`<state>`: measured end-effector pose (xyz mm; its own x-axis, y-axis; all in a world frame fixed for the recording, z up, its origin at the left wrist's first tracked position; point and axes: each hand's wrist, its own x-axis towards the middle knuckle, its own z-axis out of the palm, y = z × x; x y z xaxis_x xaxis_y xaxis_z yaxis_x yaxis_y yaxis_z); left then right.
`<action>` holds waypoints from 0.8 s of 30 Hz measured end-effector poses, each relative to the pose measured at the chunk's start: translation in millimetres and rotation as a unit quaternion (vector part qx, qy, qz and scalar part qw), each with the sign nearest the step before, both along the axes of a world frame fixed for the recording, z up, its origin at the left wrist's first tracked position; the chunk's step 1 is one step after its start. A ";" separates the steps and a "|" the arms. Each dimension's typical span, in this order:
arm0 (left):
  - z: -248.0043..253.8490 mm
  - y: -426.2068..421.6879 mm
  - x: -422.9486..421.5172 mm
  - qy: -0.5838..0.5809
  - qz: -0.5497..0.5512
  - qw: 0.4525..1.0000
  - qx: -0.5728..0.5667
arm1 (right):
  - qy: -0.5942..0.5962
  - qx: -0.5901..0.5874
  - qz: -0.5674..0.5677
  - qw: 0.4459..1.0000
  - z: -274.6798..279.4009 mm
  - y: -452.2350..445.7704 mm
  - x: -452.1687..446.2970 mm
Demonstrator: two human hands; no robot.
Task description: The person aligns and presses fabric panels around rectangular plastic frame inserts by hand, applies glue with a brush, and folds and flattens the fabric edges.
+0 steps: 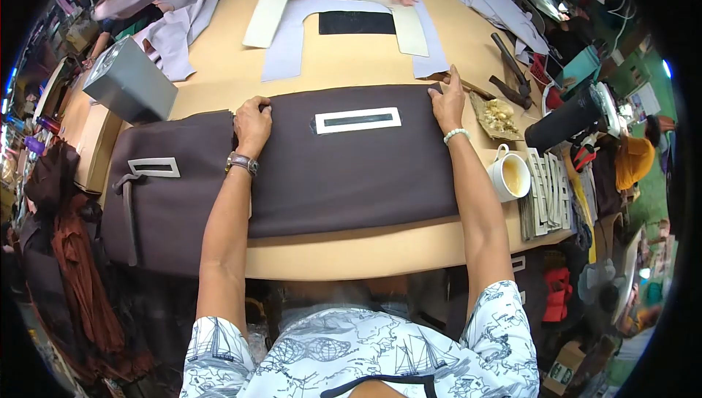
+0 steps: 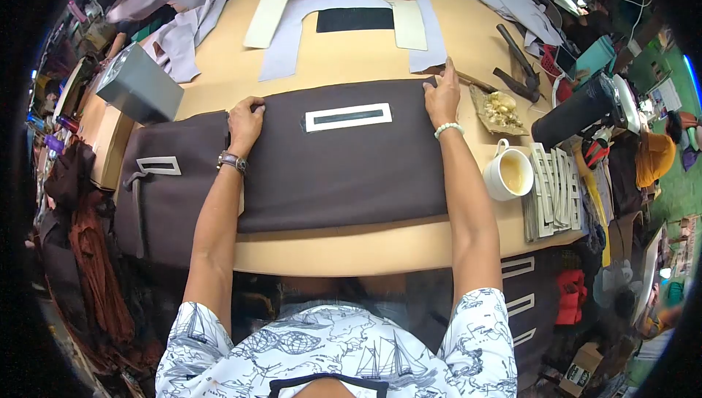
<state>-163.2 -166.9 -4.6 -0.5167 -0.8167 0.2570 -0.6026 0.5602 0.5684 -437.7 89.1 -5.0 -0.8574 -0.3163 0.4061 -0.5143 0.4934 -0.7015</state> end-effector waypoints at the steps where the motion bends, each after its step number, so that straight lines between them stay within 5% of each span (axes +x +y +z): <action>1: 0.8 -0.9 -1.1 -0.002 0.002 1.000 -0.005 | -0.001 -0.001 -0.003 1.000 -0.9 -0.2 -0.9; 12: -5.3 -7.8 -7.7 0.019 0.008 0.999 -0.045 | 0.039 0.036 -0.038 0.998 -5.6 -7.6 -12.2; 15: -1.4 -9.3 -8.7 -0.062 -0.012 0.996 -0.060 | 0.051 0.031 -0.050 0.997 -5.5 -6.6 -6.2; 18: 21.3 14.8 -0.2 -0.093 -0.032 0.979 -0.178 | 0.118 0.016 -0.059 0.991 16.6 -6.2 18.7; 20: 46.2 43.1 17.5 -0.060 -0.129 0.964 -0.224 | 0.220 -0.007 -0.043 0.974 18.5 3.4 39.7; 24: 54.6 140.7 72.4 -0.076 -0.334 0.929 -0.142 | 0.115 0.070 0.173 0.976 58.6 33.1 189.8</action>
